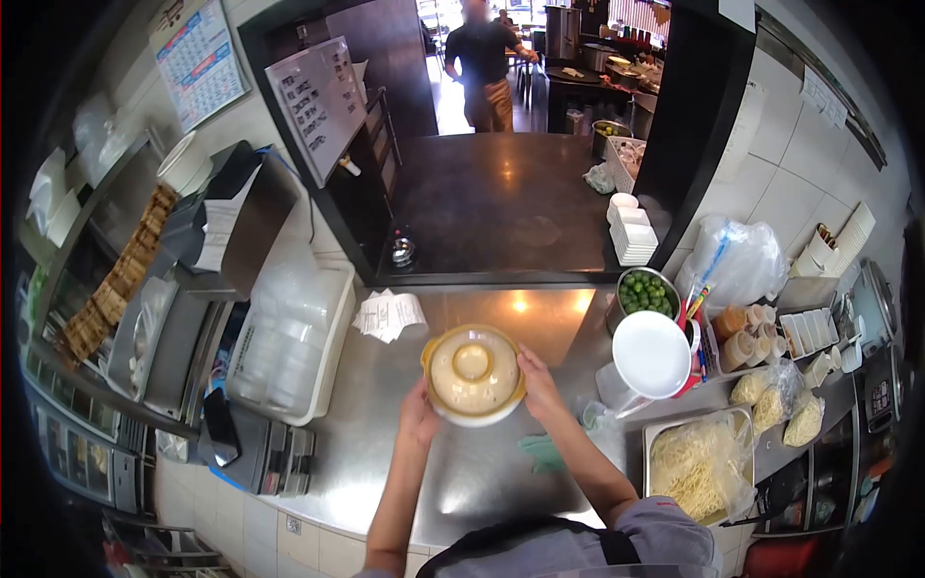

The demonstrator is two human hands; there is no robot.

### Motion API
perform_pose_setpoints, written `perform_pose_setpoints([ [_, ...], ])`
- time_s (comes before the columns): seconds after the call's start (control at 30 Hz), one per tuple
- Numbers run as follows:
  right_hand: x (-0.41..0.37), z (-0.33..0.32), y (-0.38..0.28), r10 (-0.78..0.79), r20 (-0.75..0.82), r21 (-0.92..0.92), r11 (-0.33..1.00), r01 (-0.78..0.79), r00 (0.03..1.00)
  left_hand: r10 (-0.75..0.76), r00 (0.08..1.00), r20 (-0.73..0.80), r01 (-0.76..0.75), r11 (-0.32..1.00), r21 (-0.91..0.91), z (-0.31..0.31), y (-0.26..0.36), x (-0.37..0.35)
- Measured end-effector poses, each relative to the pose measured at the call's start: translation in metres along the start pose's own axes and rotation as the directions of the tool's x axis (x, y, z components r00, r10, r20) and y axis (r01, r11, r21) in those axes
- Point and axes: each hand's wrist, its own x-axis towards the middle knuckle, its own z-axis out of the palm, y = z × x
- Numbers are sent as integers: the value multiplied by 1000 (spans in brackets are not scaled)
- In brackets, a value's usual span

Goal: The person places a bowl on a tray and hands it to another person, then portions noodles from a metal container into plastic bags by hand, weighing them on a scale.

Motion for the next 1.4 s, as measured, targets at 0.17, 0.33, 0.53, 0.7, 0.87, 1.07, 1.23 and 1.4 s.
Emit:
perform_pose_setpoints([
  [0.17,126,-13,-33,-176,-94,67,981,183,980,5,990,138,-20,994,108,100,34,110],
  [0.33,233,-29,-50,-238,-261,13,968,250,936,-60,978,199,18,978,207,145,43,233],
  [0.53,289,-48,-59,-204,-301,82,968,238,932,9,903,429,-126,962,244,142,48,352],
  [0.7,295,-42,-64,-385,-481,-122,919,375,788,394,852,345,-492,828,269,187,25,262],
  [0.87,159,7,-65,-546,-404,-134,829,543,734,539,744,395,-667,568,482,141,-95,125],
  [1.07,-56,1,-45,-463,10,-32,886,463,886,41,553,832,-833,-9,554,-12,-212,-40],
  [1.23,-181,-59,-16,-171,267,-195,954,227,948,-44,450,892,-878,-201,434,-25,-224,-59],
  [1.4,-264,-102,-25,-174,202,-156,966,207,964,62,460,886,-858,-227,461,-8,-216,-45],
])
